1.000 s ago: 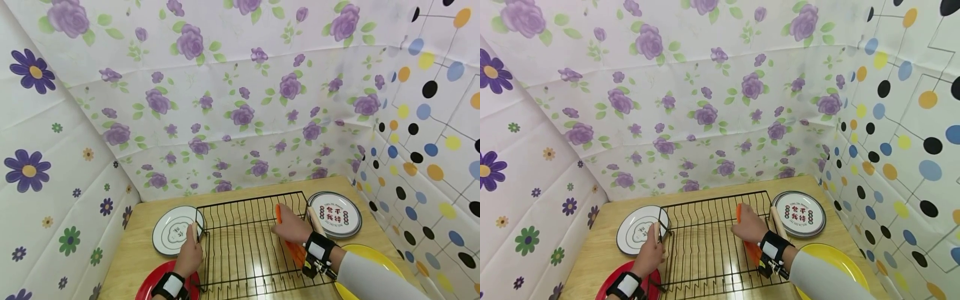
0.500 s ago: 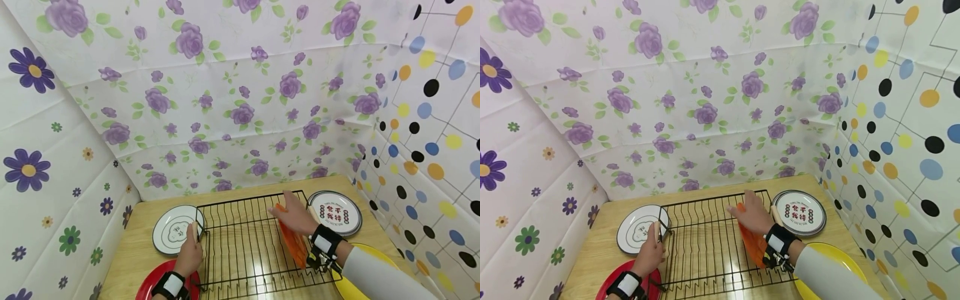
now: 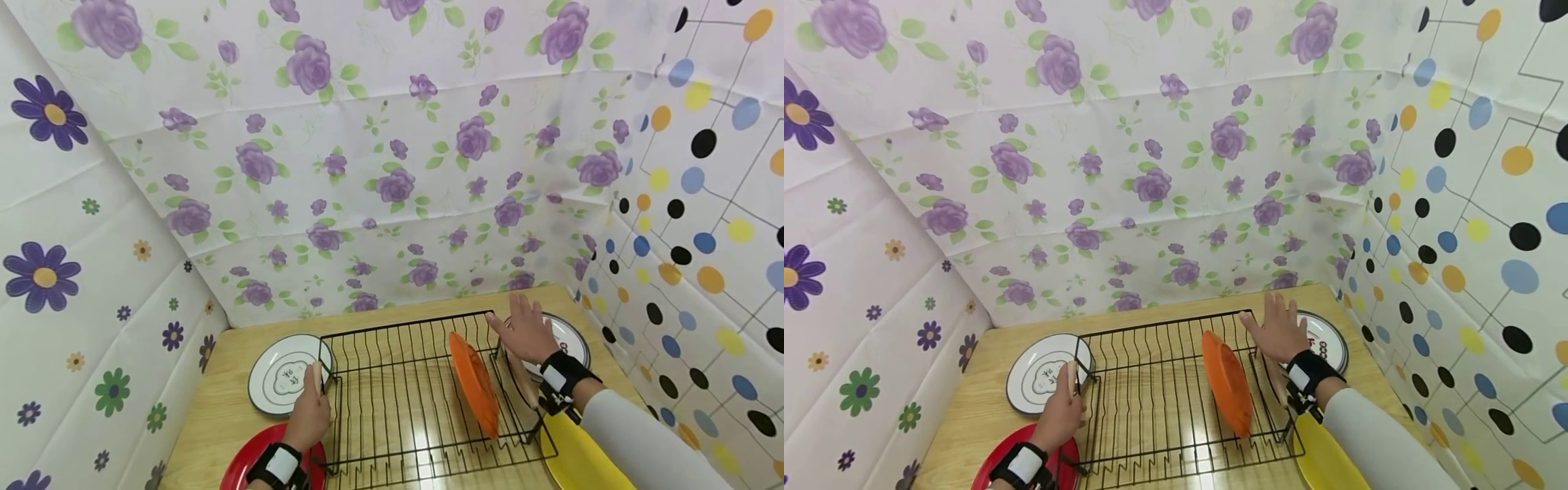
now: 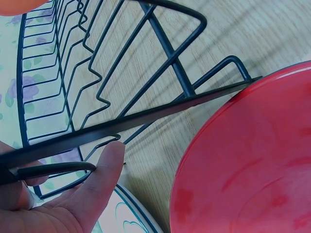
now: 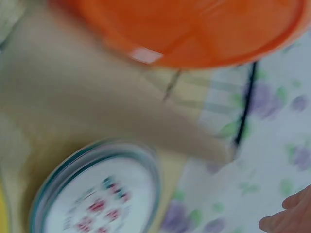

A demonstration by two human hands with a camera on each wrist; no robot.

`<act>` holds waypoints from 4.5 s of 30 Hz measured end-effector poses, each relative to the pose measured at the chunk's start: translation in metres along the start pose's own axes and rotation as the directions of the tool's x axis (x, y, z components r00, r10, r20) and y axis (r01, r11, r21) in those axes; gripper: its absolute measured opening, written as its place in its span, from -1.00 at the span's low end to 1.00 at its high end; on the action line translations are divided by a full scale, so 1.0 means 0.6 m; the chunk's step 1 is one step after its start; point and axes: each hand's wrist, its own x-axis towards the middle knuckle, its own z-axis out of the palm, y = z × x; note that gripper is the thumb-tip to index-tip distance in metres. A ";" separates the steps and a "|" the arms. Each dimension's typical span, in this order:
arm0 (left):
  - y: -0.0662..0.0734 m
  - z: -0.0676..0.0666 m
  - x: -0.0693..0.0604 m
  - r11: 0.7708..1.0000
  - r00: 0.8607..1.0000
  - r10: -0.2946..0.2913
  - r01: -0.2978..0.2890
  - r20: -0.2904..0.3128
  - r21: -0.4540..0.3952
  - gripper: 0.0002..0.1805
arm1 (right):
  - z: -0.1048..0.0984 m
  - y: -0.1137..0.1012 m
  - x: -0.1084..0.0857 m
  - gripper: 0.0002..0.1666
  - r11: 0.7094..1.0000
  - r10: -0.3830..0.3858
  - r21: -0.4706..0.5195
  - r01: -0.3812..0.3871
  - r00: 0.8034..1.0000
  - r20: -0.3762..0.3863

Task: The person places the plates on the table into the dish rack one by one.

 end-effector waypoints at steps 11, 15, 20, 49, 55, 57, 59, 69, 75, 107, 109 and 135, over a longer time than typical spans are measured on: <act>-0.002 -0.004 0.000 1.000 1.000 0.001 -0.001 0.011 0.000 -0.18 | 0.024 0.152 0.000 0.13 0.983 0.118 -0.148 -0.112 0.992 0.033; -0.001 -0.004 -0.001 1.000 1.000 0.005 -0.005 0.012 -0.001 -0.18 | 0.038 0.182 -0.006 0.18 0.964 0.107 -0.249 -0.092 0.993 0.047; -0.003 -0.002 0.000 1.000 1.000 0.005 -0.005 0.009 -0.005 -0.19 | 0.069 0.212 -0.010 0.14 0.936 0.081 -0.349 -0.051 0.994 0.071; -0.001 -0.003 0.001 1.000 1.000 0.002 -0.002 0.013 -0.018 -0.18 | 0.108 0.173 -0.049 -0.33 0.730 -0.204 -0.641 0.235 0.971 0.124; -0.001 -0.004 0.001 1.000 1.000 -0.005 0.005 0.010 -0.009 -0.18 | 0.113 0.159 -0.059 -0.37 0.671 -0.291 -0.700 0.244 0.955 0.055; -0.001 -0.005 0.000 1.000 1.000 -0.004 0.004 0.012 -0.015 -0.18 | 0.115 0.158 -0.059 -0.45 0.666 -0.323 -0.710 0.229 0.946 0.002; -0.002 -0.004 0.000 1.000 1.000 -0.007 0.008 0.018 -0.019 -0.18 | 0.118 0.156 -0.059 -0.49 0.661 -0.356 -0.719 0.214 0.933 -0.049; -0.002 -0.003 -0.002 1.000 0.999 -0.018 0.018 0.026 -0.016 -0.18 | 0.105 0.141 -0.053 -0.66 0.607 -0.436 -0.777 0.164 0.887 -0.154; 0.000 -0.003 -0.002 1.000 1.000 0.001 -0.001 0.016 -0.012 -0.18 | 0.071 0.126 -0.032 -0.54 0.614 -0.495 -0.771 0.170 0.844 -0.208; -0.004 -0.001 -0.003 0.999 1.000 0.009 -0.008 0.017 -0.033 -0.18 | 0.004 -0.059 0.001 -0.60 0.407 -0.837 -0.760 0.507 0.540 -0.088; -0.004 -0.001 -0.003 0.999 1.000 0.009 -0.008 0.015 -0.035 -0.18 | 0.004 -0.074 -0.001 -0.58 0.387 -0.855 -0.759 0.524 0.512 -0.082; -0.006 -0.002 -0.005 0.999 0.999 0.032 -0.032 0.005 -0.016 -0.19 | 0.034 -0.216 -0.057 -0.42 0.103 -0.988 -0.703 0.704 0.157 0.012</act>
